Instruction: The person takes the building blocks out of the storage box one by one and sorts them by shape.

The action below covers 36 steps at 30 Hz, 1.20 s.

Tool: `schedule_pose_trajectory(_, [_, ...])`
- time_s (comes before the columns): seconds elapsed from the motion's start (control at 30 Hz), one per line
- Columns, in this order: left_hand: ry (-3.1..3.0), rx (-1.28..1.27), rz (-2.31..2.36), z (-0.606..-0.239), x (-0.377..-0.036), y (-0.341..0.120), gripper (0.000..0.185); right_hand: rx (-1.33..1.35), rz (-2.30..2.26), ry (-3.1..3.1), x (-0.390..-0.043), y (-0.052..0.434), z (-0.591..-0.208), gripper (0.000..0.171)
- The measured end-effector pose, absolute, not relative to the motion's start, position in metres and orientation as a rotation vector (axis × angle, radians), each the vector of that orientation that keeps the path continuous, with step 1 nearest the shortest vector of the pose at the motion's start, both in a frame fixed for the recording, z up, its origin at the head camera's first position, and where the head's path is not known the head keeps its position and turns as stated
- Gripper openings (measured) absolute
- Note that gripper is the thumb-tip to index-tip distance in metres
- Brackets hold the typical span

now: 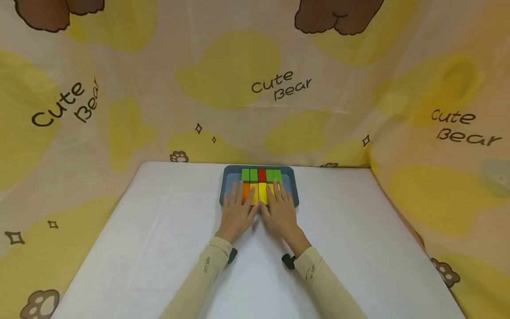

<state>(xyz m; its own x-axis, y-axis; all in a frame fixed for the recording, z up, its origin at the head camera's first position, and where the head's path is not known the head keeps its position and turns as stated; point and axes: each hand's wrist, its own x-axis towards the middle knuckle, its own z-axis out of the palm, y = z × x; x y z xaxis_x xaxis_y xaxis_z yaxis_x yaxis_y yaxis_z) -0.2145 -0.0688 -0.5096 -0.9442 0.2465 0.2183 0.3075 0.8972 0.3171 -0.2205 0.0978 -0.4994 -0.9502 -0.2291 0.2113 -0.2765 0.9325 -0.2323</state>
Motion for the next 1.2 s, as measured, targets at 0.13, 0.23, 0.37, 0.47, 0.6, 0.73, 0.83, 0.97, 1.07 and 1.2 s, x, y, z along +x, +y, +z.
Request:
schedule_pose_trajectory(0.13, [-2.850,-0.359,-0.700,-0.509,-0.221,-0.084,0.065,0.384,0.481,-2.862,-0.223,0.105,-0.501,0.061])
schedule_pose_trajectory(0.23, [-2.781,-0.143,-1.082,-0.512,-0.230,-0.106,0.067,0.343,0.594,-2.826,-0.227,0.115,-0.500,0.053])
schedule_pose_trajectory(0.37, [-2.638,0.120,-1.609,-0.520,-0.239,-0.128,0.066,0.269,0.675,-2.819,-0.234,0.128,-0.495,0.041])
schedule_pose_trajectory(0.47, [-2.637,0.167,-1.760,-0.528,-0.244,-0.136,0.060,0.272,0.661,-2.860,-0.242,0.135,-0.493,0.036])
schedule_pose_trajectory(0.6, [-2.666,0.166,-1.755,-0.535,-0.243,-0.137,0.058,0.274,0.613,-2.950,-0.250,0.138,-0.494,0.038])
schedule_pose_trajectory(0.73, [-2.685,0.155,-1.712,-0.535,-0.239,-0.136,0.057,0.224,0.617,-3.034,-0.253,0.137,-0.496,0.041])
schedule_pose_trajectory(0.83, [-2.689,0.152,-1.731,-0.536,-0.231,-0.135,0.057,0.188,0.613,-3.084,-0.252,0.138,-0.497,0.043])
schedule_pose_trajectory(0.97, [-2.671,0.147,-1.795,-0.537,-0.216,-0.136,0.057,0.150,0.619,-3.134,-0.246,0.137,-0.499,0.047])
schedule_pose_trajectory(1.07, [-2.663,0.143,-1.812,-0.534,-0.205,-0.138,0.057,0.131,0.647,-3.154,-0.241,0.136,-0.501,0.050])
schedule_pose_trajectory(1.2, [-2.647,0.149,-1.838,-0.534,-0.197,-0.140,0.057,0.118,0.653,-3.167,-0.237,0.132,-0.502,0.051])
